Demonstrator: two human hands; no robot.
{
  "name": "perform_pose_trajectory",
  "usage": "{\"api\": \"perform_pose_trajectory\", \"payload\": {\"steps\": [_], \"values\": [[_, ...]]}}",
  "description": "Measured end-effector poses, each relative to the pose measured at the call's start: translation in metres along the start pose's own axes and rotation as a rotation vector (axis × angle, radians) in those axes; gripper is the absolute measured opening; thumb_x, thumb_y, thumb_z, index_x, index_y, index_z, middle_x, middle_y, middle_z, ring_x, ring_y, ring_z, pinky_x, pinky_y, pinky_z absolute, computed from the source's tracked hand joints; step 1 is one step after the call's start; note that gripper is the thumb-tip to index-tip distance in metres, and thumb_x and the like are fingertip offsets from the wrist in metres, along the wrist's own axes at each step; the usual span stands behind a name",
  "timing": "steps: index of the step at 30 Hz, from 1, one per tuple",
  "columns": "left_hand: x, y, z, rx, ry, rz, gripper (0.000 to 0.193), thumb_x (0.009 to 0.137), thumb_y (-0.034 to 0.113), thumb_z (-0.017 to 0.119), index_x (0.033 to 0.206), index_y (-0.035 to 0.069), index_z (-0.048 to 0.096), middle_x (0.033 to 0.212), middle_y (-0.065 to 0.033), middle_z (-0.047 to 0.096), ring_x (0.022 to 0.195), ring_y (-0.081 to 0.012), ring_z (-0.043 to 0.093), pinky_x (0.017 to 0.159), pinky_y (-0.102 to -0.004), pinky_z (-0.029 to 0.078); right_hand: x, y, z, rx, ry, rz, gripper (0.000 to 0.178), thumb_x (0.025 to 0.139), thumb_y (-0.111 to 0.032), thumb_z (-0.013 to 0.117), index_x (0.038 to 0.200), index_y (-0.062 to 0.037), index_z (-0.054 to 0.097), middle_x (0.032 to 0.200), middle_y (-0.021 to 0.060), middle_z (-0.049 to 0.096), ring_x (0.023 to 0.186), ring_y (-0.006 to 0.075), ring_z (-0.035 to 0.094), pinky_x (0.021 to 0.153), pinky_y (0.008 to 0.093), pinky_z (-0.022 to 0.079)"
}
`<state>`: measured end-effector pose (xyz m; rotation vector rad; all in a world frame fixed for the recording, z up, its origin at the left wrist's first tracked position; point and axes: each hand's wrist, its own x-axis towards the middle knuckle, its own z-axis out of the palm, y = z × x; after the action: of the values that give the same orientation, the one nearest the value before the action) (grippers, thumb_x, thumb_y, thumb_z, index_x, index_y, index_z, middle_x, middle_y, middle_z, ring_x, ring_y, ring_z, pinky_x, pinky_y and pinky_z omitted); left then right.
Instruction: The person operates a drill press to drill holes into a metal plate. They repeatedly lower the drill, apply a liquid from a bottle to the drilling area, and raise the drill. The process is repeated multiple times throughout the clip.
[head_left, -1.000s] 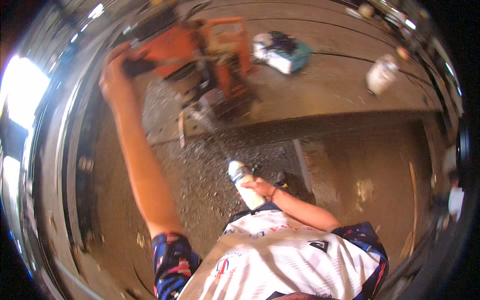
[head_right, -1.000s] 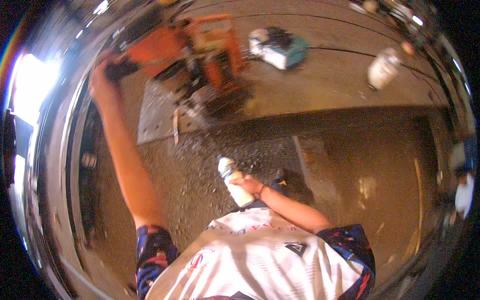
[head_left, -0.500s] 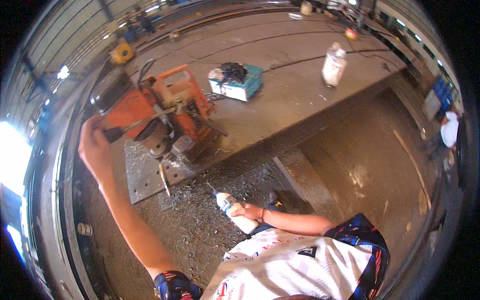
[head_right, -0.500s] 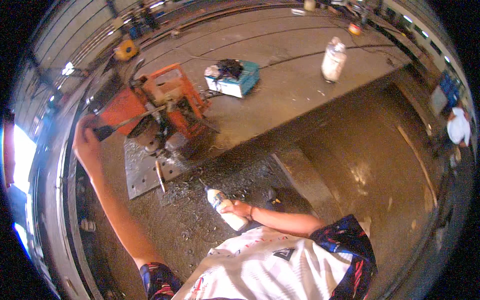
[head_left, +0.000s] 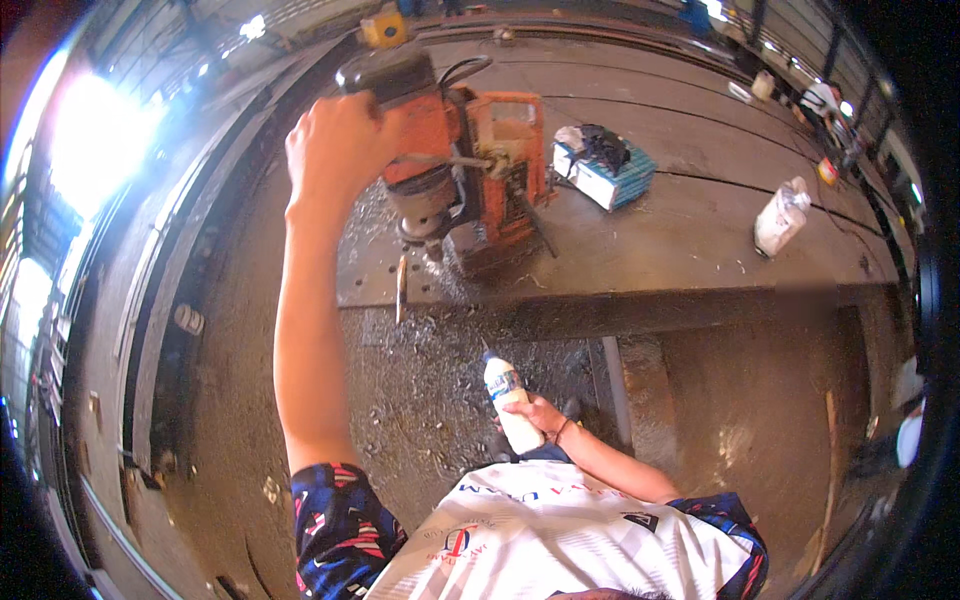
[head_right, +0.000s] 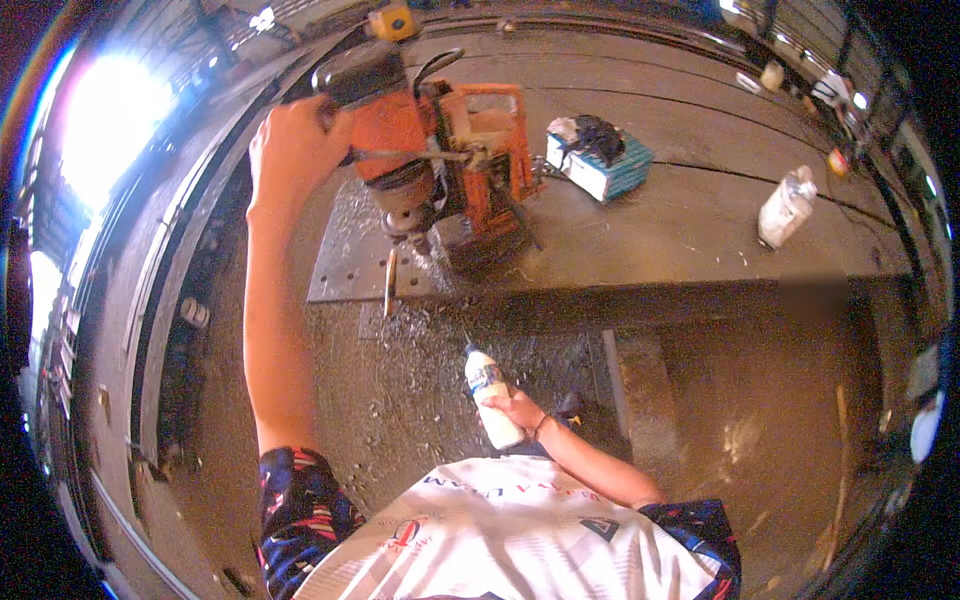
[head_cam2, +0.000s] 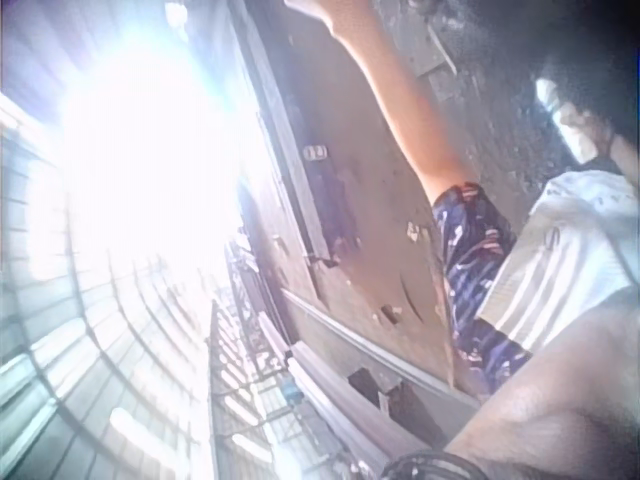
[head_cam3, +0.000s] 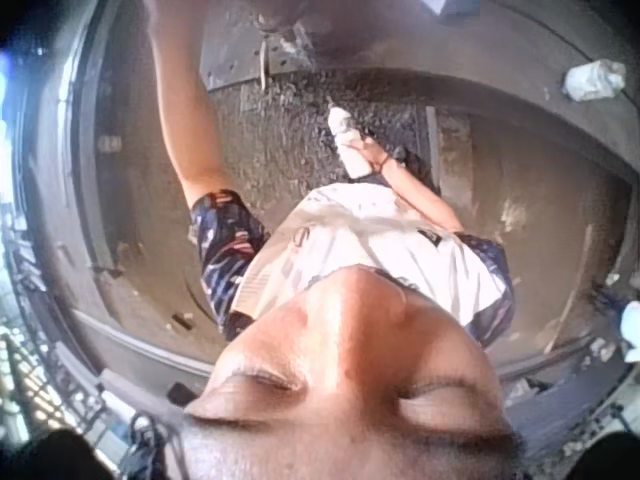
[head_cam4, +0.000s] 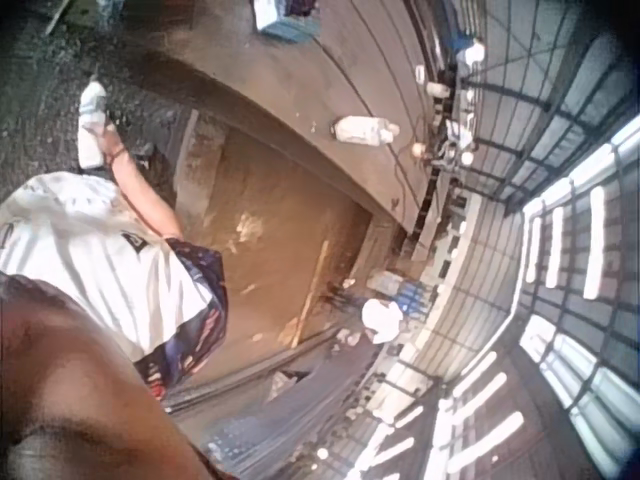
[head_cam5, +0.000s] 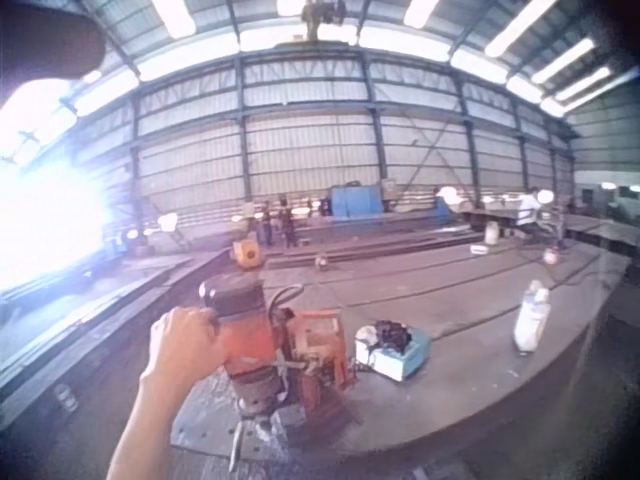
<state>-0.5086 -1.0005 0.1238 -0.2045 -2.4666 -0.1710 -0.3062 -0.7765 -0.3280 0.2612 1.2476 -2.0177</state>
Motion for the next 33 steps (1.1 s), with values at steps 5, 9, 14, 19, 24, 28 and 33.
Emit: {"api": "perform_pose_trajectory", "payload": {"steps": [5, 9, 14, 19, 24, 28, 33], "values": [[0.015, -0.011, 0.016, 0.103, 0.020, 0.029, 0.050, 0.088, 0.056, 0.059, 0.087, 0.009, 0.076, 0.084, -0.0203, 0.072, 0.082, -0.0405, 0.070, 0.076, -0.0497, 0.056, -0.007, -0.008, 0.009, 0.044, 0.018, 0.070, 0.035, 0.088, -0.020, 0.071, 0.116, -0.0018, 0.061, 0.095, 0.0148, 0.073, 0.076, 0.0234, 0.072, 0.064, 0.0370, 0.061], [0.020, -0.008, 0.018, 0.112, 0.031, -0.004, 0.052, 0.086, 0.057, 0.062, 0.086, 0.006, 0.076, 0.085, -0.0188, 0.072, 0.081, -0.0352, 0.072, 0.073, -0.0455, 0.057, -0.007, -0.010, 0.009, 0.057, 0.005, 0.087, 0.036, 0.089, -0.020, 0.070, 0.118, -0.0013, 0.060, 0.096, 0.0147, 0.072, 0.076, 0.0252, 0.072, 0.063, 0.0378, 0.061], [0.015, -0.003, 0.013, 0.092, 0.031, -0.014, 0.034, 0.090, 0.031, 0.062, 0.092, -0.002, 0.072, 0.084, -0.0185, 0.070, 0.081, -0.0324, 0.070, 0.076, -0.0448, 0.057, -0.008, -0.011, 0.010, 0.039, 0.004, 0.076, 0.038, 0.089, -0.022, 0.070, 0.118, -0.0010, 0.059, 0.098, 0.0157, 0.071, 0.079, 0.0262, 0.072, 0.065, 0.0391, 0.061], [0.011, -0.010, 0.012, 0.002, 0.007, -0.015, 0.038, 0.086, 0.040, 0.067, 0.087, 0.002, 0.075, 0.091, -0.0229, 0.071, 0.087, -0.0365, 0.071, 0.077, -0.0462, 0.056, -0.006, -0.008, 0.006, -0.017, -0.011, 0.004, 0.045, 0.088, -0.024, 0.071, 0.122, 0.0001, 0.055, 0.100, 0.0170, 0.071, 0.085, 0.0278, 0.072, 0.069, 0.0401, 0.061], [0.014, -0.011, 0.013, -0.017, -0.167, -0.088, 0.045, 0.084, 0.046, 0.067, 0.093, 0.002, 0.075, 0.095, -0.0222, 0.072, 0.093, -0.0360, 0.071, 0.081, -0.0452, 0.056, -0.009, -0.010, 0.009, -0.034, -0.005, -0.004, 0.043, 0.088, -0.026, 0.070, 0.120, 0.0004, 0.057, 0.101, 0.0160, 0.071, 0.086, 0.0266, 0.072, 0.071, 0.0387, 0.061], [0.010, -0.011, 0.009, -0.001, -0.277, -0.079, 0.052, 0.084, 0.052, 0.066, 0.099, 0.003, 0.075, 0.100, -0.0214, 0.072, 0.096, -0.0361, 0.071, 0.083, -0.0442, 0.056, -0.016, -0.019, 0.015, -0.035, -0.020, 0.017, 0.043, 0.089, -0.026, 0.069, 0.119, 0.0022, 0.058, 0.103, 0.0164, 0.071, 0.086, 0.0259, 0.073, 0.071, 0.0380, 0.061], [0.014, -0.012, 0.011, 0.054, -0.335, -0.101, 0.055, 0.086, 0.056, 0.064, 0.102, 0.004, 0.075, 0.099, -0.0181, 0.073, 0.094, -0.0319, 0.071, 0.081, -0.0413, 0.056, -0.021, -0.028, 0.015, -0.031, -0.020, 0.069, 0.039, 0.089, -0.024, 0.069, 0.117, 0.0010, 0.058, 0.096, 0.0151, 0.071, 0.078, 0.0256, 0.073, 0.066, 0.0378, 0.061]]}}
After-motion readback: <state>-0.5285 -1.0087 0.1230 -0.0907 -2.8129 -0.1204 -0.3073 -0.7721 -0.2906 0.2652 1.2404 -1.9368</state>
